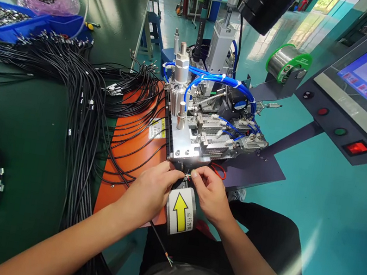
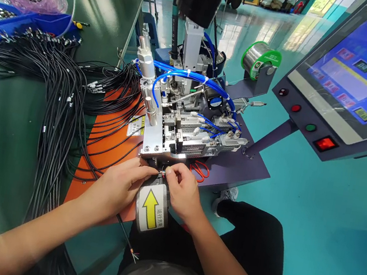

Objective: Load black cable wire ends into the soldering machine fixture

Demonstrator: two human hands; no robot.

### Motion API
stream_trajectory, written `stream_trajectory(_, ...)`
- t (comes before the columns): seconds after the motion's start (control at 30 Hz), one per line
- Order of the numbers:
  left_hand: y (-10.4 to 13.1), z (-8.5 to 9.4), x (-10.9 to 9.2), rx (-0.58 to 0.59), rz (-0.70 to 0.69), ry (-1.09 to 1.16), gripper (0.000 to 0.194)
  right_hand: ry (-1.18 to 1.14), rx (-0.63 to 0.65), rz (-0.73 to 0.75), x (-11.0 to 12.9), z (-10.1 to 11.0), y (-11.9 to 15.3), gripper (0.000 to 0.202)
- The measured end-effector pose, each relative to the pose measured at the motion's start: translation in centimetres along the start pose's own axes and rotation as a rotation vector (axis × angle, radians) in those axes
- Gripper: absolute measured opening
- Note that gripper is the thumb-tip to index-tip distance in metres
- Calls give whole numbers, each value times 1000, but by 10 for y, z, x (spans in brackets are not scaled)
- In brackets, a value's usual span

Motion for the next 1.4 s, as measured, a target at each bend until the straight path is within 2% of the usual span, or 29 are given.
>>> stream_trajectory(0.37,3,-5,1,12,-15,-41,29,33,-40,15,-3,0,1,25)
stream_trajectory(0.57,4,-5,0,30,-23,-162,34,64,-76,35,-2,-1,3,26)
stream_trajectory(1.1,6,-7,0,66,-15,-289,30,69,-99,35,-6,-2,0,25)
stream_trajectory(1.27,6,-7,-1,106,-7,-334,26,21,-95,7,-10,-2,0,27)
stream_trajectory(1.4,5,-7,-1,144,11,-351,26,-81,-36,-84,-16,1,6,36)
Point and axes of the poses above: each hand's wrist, its own y-axis away from the middle knuckle, its own z-axis out of the back of the hand, x = y × z, the point moved 6 cm from there along -y, towards the middle knuckle, and after that the axes turned 11 degrees about -z, right-handed, at the moved point
